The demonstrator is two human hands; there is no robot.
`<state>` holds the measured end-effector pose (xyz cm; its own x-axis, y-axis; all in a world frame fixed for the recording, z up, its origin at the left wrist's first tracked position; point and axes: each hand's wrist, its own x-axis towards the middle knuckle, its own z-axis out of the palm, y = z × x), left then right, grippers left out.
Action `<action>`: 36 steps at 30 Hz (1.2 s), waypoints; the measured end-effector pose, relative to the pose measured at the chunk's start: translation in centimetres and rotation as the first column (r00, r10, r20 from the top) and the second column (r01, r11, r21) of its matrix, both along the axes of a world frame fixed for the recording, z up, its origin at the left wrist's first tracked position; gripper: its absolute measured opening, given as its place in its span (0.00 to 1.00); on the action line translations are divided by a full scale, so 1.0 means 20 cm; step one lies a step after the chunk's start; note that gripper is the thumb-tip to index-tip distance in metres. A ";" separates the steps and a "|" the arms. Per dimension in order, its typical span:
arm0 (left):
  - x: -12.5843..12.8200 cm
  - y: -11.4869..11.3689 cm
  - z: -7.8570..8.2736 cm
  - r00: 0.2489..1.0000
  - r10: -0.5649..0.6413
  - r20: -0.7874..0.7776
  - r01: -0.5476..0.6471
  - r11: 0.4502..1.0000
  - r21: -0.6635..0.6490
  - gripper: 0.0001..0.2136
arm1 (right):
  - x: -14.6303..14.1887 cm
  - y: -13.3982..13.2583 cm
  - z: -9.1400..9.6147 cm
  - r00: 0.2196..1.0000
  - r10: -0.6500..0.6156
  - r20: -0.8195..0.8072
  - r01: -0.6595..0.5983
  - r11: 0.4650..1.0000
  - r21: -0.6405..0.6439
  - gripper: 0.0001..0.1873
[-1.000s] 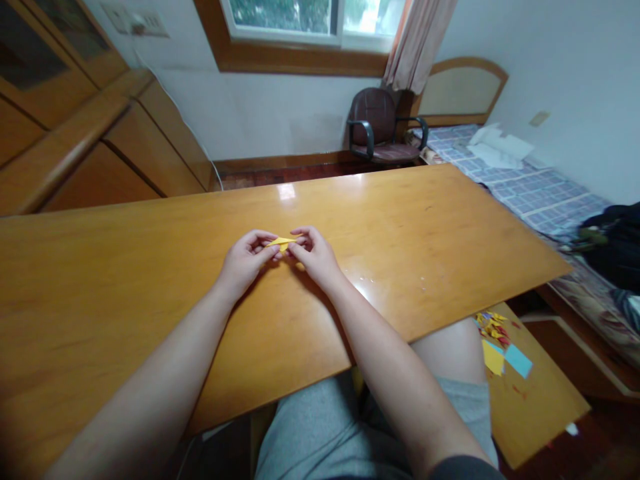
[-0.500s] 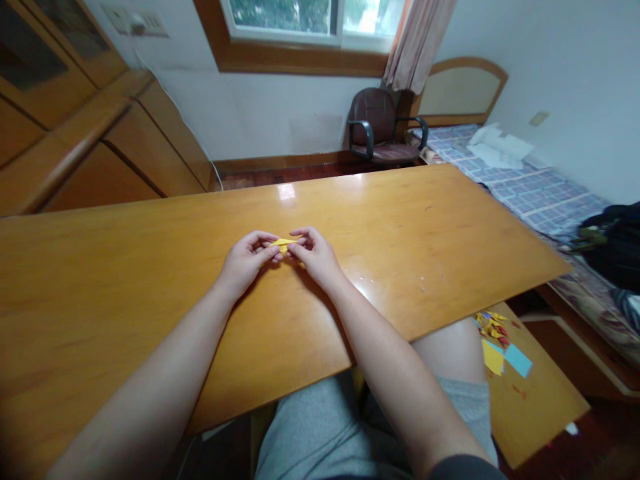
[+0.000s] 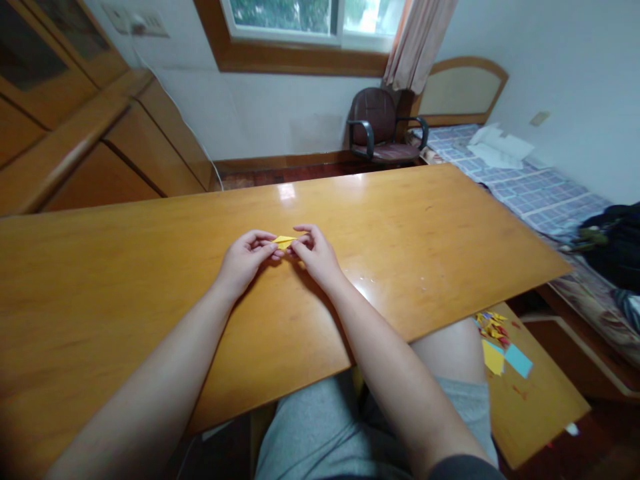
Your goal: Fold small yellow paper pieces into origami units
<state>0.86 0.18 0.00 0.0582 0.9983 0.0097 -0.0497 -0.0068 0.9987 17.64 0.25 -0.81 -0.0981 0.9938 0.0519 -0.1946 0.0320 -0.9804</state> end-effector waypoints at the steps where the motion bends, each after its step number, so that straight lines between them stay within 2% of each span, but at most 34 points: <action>1: 0.00 0.00 0.00 1.000 0.002 0.000 -0.002 1.000 0.003 0.13 | 0.00 0.00 0.00 1.000 0.009 0.024 -0.009 1.000 0.007 0.23; 4: 0.01 0.00 0.00 1.000 -0.004 -0.003 0.004 1.000 0.000 0.14 | 0.00 0.00 0.01 0.994 0.019 0.106 -0.021 1.000 0.023 0.26; 7: 0.01 -0.01 0.00 1.000 -0.019 -0.004 0.019 1.000 -0.019 0.15 | 0.00 0.00 0.00 0.991 0.017 0.131 -0.017 1.000 0.004 0.24; 20: -0.01 -0.01 0.04 0.998 -0.045 0.043 0.046 0.999 -0.022 0.21 | 0.02 0.01 0.00 0.998 0.007 -0.055 -0.009 0.999 -0.032 0.24; 30: 0.01 -0.02 0.05 0.995 -0.088 -0.043 0.083 0.991 -0.105 0.17 | 0.01 0.00 0.02 0.998 0.018 -0.057 -0.018 1.000 -0.001 0.24; 36: 0.00 -0.03 0.06 0.997 -0.072 0.026 0.075 0.992 -0.101 0.15 | 0.00 -0.01 0.03 0.998 0.030 -0.058 -0.031 1.000 -0.004 0.24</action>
